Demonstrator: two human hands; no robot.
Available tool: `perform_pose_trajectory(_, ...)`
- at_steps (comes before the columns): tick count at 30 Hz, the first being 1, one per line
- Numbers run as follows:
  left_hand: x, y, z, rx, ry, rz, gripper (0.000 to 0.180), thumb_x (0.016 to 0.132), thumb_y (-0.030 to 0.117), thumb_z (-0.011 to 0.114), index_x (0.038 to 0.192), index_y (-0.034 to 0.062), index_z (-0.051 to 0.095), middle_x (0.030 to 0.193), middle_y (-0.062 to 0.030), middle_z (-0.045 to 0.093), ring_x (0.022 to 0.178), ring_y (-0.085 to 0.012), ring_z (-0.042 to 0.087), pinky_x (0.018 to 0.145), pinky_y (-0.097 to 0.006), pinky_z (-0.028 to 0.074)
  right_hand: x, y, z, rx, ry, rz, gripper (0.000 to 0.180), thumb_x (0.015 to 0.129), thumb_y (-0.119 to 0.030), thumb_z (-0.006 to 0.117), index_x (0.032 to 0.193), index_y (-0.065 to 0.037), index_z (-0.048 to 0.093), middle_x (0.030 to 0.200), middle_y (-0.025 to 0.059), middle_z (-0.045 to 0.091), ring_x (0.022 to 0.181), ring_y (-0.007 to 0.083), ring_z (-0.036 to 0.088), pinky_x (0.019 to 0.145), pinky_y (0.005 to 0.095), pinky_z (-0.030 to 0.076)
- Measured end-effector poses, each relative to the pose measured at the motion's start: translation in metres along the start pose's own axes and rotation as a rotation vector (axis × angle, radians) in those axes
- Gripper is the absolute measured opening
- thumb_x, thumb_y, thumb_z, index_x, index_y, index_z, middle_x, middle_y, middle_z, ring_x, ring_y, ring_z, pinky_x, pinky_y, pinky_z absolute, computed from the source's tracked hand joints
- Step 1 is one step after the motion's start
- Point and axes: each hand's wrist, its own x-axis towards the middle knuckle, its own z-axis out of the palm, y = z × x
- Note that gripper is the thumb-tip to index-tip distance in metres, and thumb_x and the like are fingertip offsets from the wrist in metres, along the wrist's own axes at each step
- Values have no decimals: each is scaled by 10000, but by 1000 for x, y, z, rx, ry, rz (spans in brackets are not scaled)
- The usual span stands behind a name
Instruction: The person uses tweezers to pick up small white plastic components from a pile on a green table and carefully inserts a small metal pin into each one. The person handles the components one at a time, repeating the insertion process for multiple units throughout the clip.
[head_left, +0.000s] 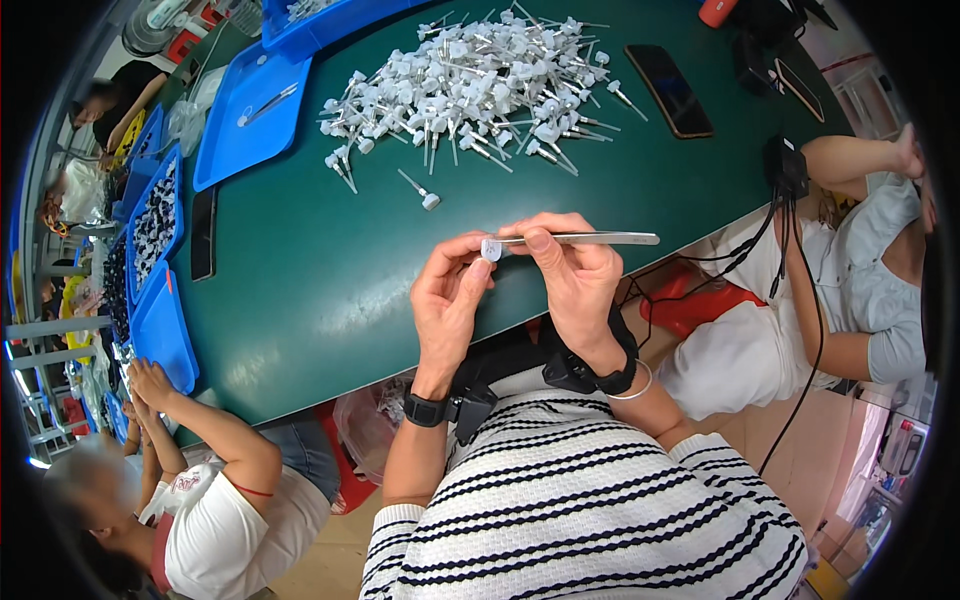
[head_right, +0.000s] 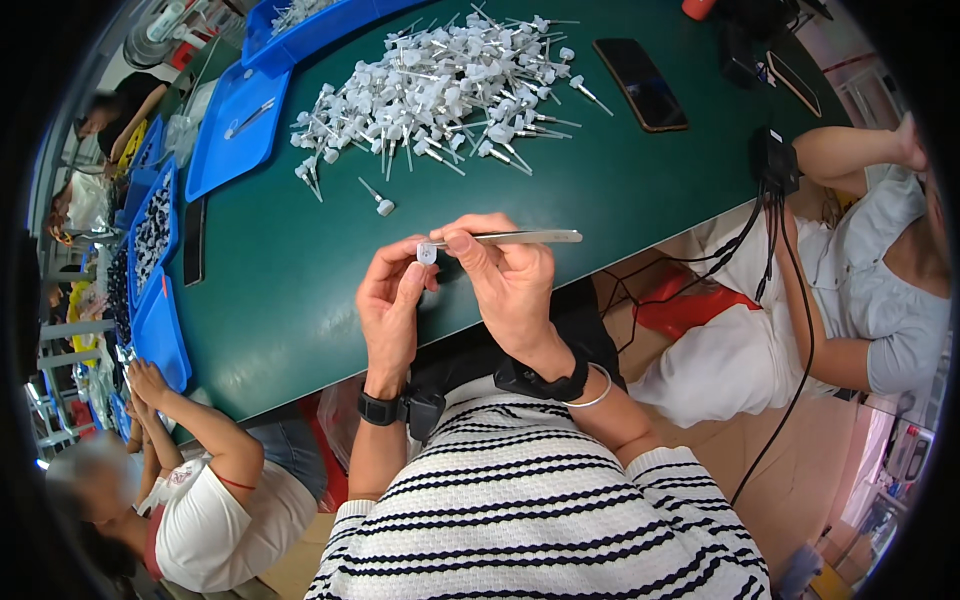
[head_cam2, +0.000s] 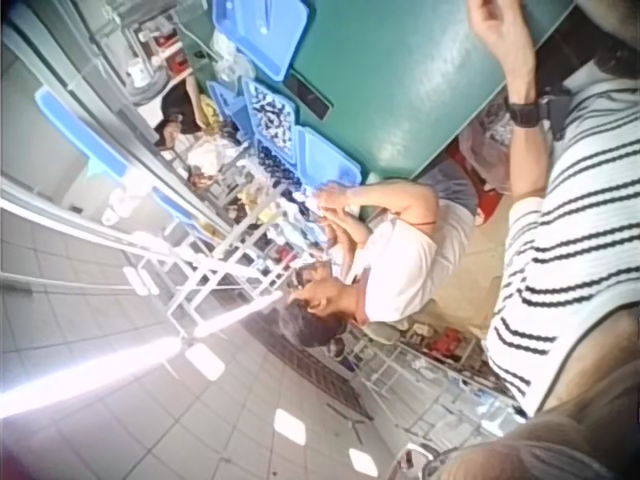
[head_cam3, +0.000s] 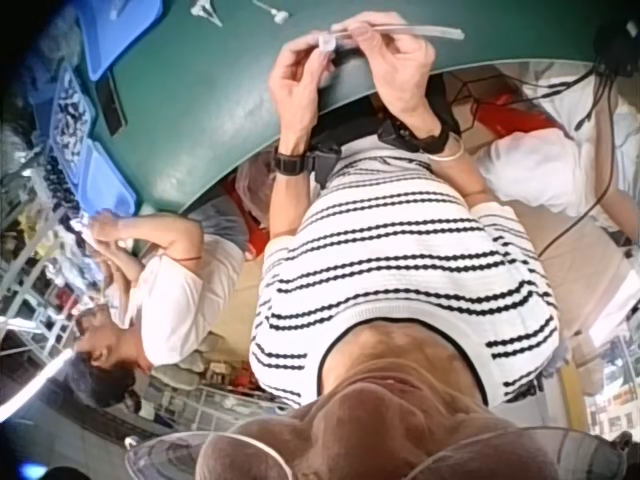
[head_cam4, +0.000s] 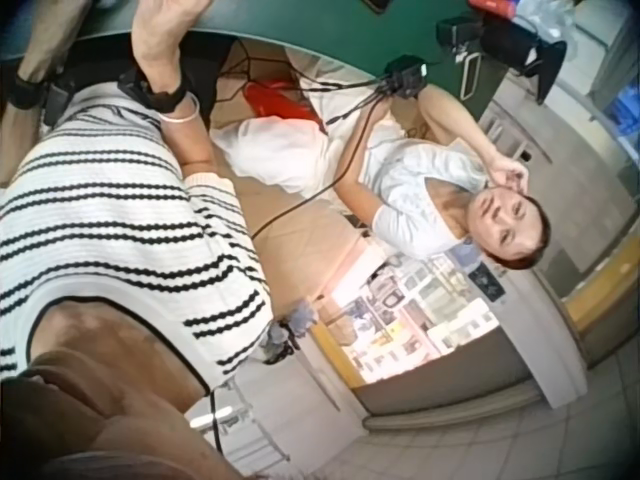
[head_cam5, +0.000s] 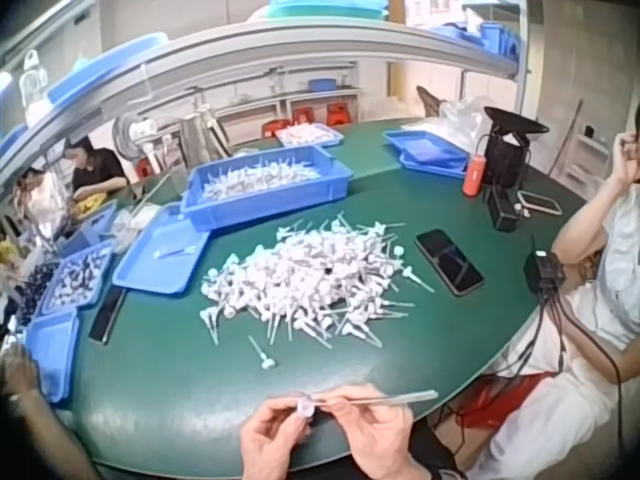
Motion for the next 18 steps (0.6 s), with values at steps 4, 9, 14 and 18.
perform_pose_trajectory(4,0,-1,0,-5,0,1,199,933,67,602,1119,-4,596,1140,-89,622,904,-127,588,746,-263,491,1,-1,0,-11,-7,-10,179,954,-128,603,979,48,620,906,101,695,786,114,643,711,244,543)
perform_pose_trajectory(9,0,-2,-1,-5,-4,5,199,932,70,605,1117,-4,598,1142,-91,623,908,-128,587,752,-268,493,1,-1,0,-34,3,-8,180,955,-129,601,973,48,623,899,104,700,792,121,653,724,252,552)
perform_pose_trajectory(14,-1,-1,-1,0,-5,1,200,935,80,606,1115,-6,604,1131,-93,632,900,-131,598,760,-273,503,0,-1,-1,-63,-6,-17,172,953,-118,604,971,51,631,896,97,703,783,110,647,711,241,543)
perform_pose_trajectory(18,-1,-1,0,-8,-4,-11,210,939,87,605,1124,-11,609,1107,-90,642,874,-134,612,770,-278,512,2,-1,-3,-105,-25,-12,161,952,-100,605,969,56,639,890,92,705,776,100,641,698,229,533)
